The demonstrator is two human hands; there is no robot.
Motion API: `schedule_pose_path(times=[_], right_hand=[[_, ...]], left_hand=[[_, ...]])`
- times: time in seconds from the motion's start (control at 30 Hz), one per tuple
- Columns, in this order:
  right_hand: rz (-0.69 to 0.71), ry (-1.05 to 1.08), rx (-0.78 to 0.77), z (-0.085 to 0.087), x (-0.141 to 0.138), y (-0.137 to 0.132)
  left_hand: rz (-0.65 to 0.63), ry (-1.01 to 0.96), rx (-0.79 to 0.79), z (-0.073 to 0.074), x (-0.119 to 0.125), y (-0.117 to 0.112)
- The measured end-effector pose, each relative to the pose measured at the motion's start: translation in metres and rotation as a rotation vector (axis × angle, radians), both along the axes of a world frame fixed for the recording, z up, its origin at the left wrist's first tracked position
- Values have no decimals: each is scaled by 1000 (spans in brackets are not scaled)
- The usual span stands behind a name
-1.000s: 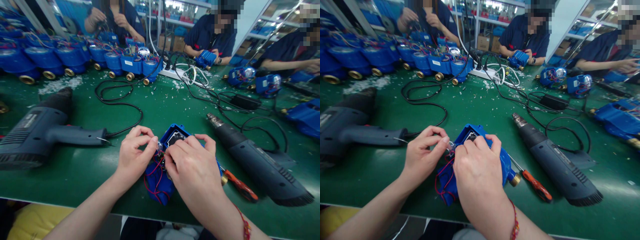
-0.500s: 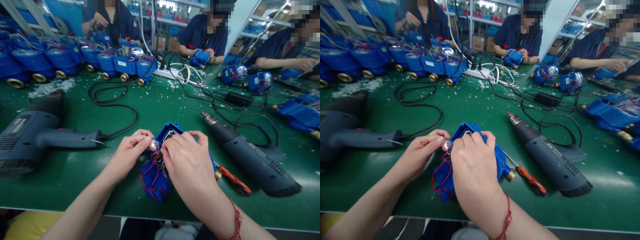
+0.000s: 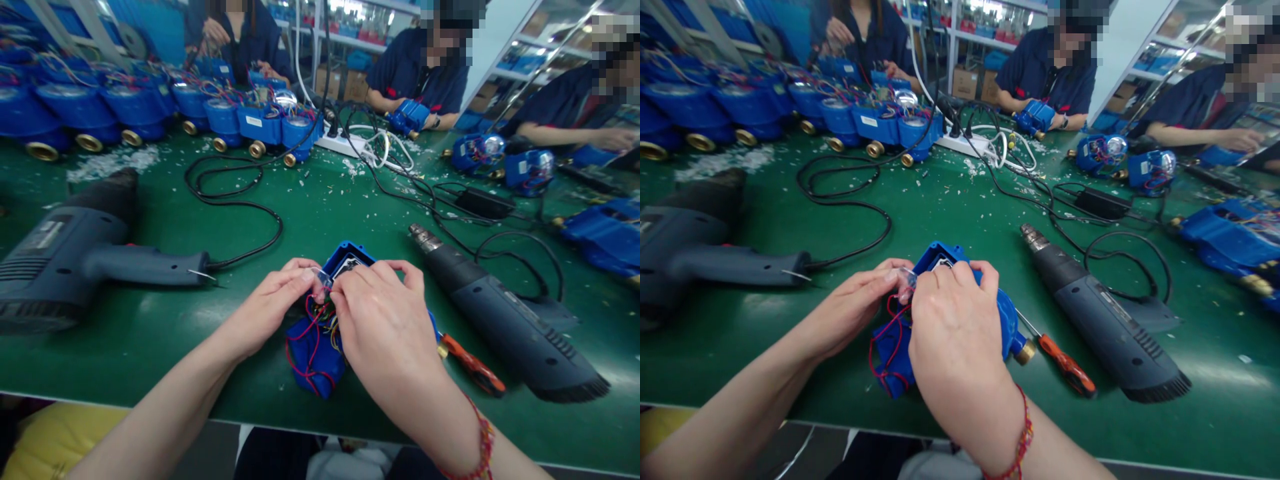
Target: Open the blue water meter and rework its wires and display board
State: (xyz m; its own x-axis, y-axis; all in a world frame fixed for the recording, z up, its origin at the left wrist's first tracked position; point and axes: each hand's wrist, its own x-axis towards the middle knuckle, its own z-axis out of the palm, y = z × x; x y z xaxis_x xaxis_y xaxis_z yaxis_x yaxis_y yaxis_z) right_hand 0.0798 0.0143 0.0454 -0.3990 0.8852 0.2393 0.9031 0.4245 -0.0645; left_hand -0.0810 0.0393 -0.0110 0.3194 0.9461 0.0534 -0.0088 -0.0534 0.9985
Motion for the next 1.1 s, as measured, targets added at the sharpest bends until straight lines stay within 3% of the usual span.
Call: schedule_pose_path(times=[0.57, 0.87, 1.1], right_hand=[[30, 7, 7, 2, 4, -2], [32, -33, 9, 0, 0, -4], [43, -33, 20, -1, 1, -2]], left_hand=[[-103, 68, 115, 5, -4, 0], [-16, 173, 127, 4, 0, 3], [-104, 234, 235, 8, -1, 1]])
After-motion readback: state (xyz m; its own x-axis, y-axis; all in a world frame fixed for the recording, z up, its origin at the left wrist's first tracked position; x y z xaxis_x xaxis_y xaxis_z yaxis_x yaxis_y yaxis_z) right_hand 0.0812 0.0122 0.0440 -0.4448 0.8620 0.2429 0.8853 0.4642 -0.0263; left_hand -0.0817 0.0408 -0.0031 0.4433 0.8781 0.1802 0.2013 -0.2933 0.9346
